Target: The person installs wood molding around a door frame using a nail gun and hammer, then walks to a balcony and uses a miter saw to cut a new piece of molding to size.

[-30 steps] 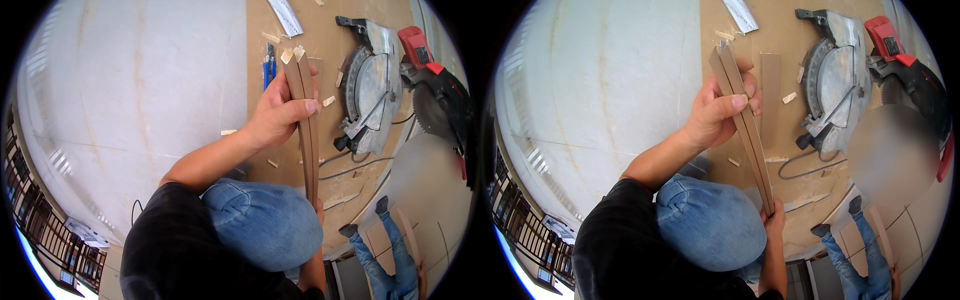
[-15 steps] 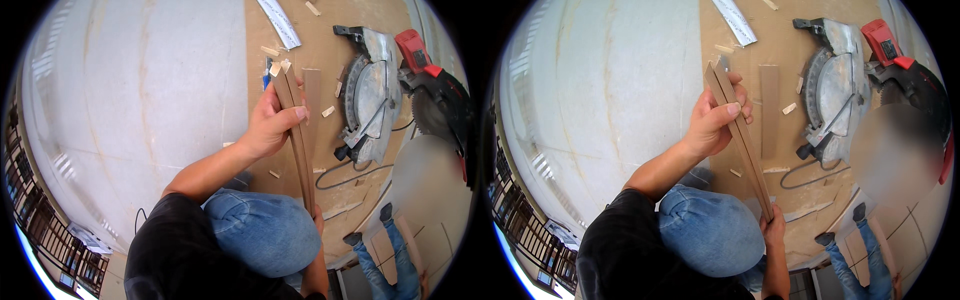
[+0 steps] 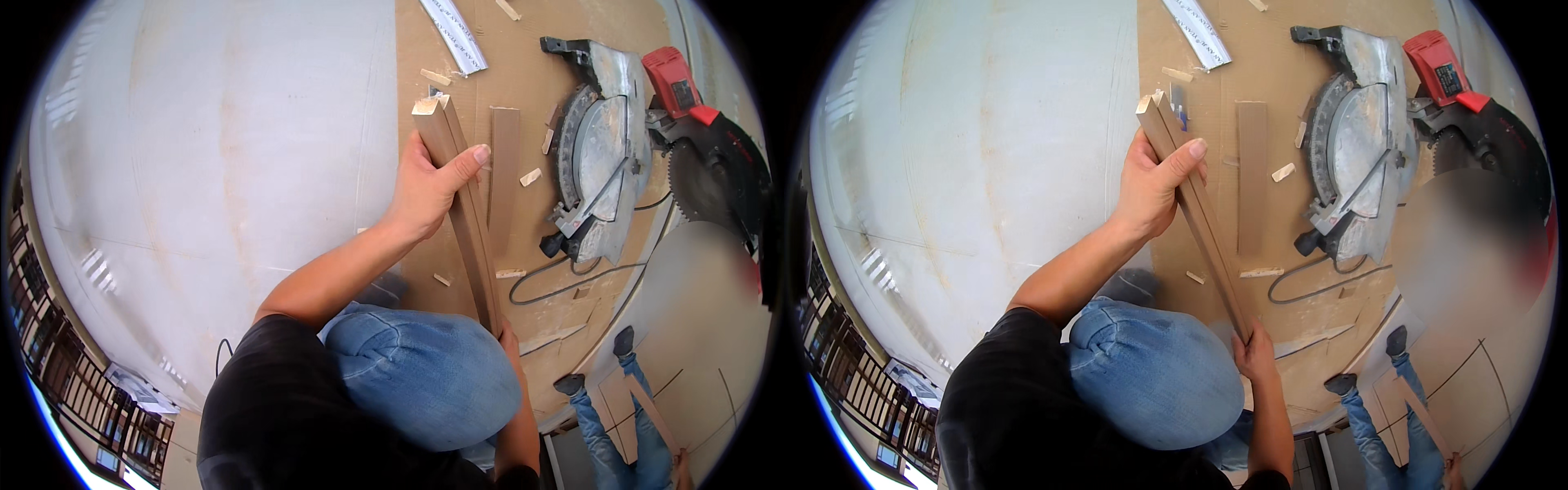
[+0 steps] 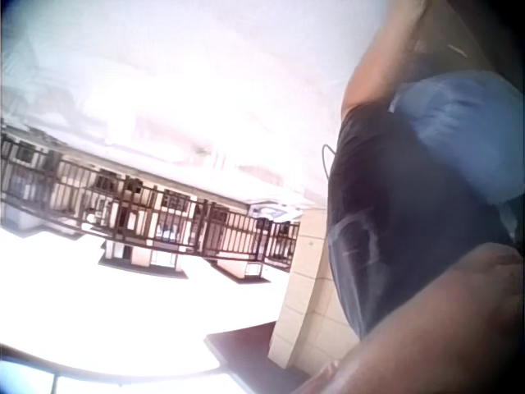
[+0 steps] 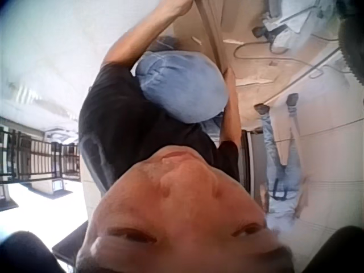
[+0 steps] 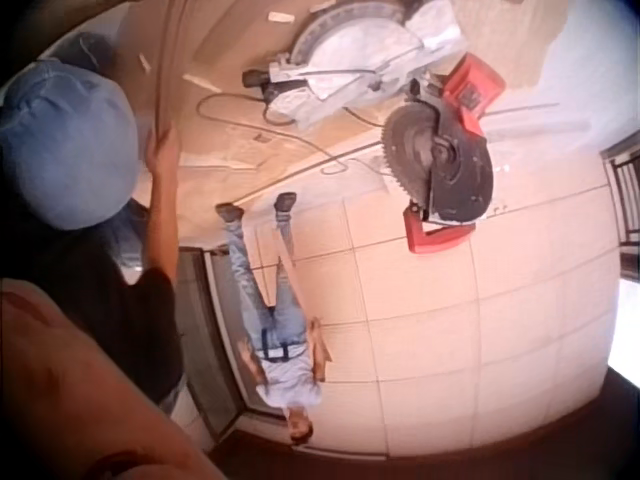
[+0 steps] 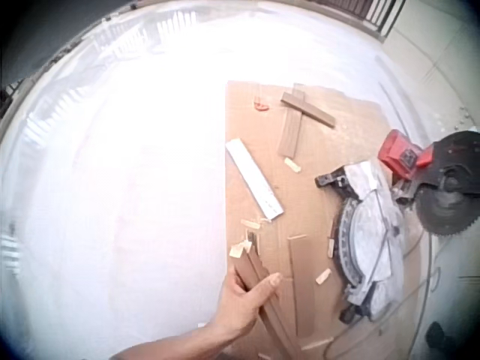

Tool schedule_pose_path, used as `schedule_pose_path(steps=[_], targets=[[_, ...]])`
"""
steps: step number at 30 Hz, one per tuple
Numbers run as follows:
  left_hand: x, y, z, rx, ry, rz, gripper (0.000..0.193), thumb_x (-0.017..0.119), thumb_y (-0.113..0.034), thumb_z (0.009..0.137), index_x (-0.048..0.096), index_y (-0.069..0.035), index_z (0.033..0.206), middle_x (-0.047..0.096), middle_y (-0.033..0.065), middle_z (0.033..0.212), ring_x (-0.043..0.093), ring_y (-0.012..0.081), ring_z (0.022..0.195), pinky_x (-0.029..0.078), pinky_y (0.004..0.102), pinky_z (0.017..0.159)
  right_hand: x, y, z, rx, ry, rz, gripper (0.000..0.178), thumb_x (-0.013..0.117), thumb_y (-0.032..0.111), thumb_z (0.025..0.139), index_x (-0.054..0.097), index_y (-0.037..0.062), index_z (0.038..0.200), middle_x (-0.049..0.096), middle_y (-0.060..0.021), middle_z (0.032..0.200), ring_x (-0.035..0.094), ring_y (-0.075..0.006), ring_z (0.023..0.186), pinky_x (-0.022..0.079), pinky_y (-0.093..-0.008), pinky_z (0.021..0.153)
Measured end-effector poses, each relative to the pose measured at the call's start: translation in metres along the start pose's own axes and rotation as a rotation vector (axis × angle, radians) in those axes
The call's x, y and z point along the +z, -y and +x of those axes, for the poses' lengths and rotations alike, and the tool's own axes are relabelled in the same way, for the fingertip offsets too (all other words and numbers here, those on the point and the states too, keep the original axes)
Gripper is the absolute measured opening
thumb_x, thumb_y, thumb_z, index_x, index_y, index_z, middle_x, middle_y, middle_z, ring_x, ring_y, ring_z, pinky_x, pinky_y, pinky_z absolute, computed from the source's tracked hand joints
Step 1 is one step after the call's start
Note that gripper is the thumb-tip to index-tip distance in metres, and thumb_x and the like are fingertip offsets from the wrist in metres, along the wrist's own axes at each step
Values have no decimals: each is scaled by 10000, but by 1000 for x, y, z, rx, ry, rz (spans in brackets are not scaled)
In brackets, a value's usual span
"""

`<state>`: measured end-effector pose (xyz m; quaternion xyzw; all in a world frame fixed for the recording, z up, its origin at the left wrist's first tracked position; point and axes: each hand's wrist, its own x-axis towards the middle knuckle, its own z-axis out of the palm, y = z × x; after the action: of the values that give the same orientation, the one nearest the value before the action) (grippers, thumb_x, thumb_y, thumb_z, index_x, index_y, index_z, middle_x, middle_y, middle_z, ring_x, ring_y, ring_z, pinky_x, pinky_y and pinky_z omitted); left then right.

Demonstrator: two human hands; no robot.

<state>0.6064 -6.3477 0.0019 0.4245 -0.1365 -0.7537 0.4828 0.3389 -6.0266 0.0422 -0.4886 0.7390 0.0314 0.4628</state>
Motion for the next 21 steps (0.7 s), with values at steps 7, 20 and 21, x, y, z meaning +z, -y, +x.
schedule_pose_path(steps=[7,20,21], targets=[[-19,17,7,49,-95,-5,409,781,-173,971,496,-18,1221,656,78,1033,648,132,858,566,314,753,-32,42,48,-48,145,161,632,770,222,938,505,-8,1464,652,-298,1278,636,-490,1172,526,-486,992],[-6,-11,-19,60,-40,-72,501,767,-182,971,460,0,1324,647,79,1097,639,124,920,562,318,790,-35,159,233,-31,-339,-165,523,767,215,945,579,-59,1350,624,-313,1308,626,-490,1170,491,-493,1017],[-6,-13,-21,79,8,-77,509,771,-185,969,460,-4,1328,644,78,1092,642,124,904,562,317,782,-41,152,235,15,-296,38,482,766,191,940,601,-56,1320,629,-309,1288,631,-487,1158,487,-492,1014]])
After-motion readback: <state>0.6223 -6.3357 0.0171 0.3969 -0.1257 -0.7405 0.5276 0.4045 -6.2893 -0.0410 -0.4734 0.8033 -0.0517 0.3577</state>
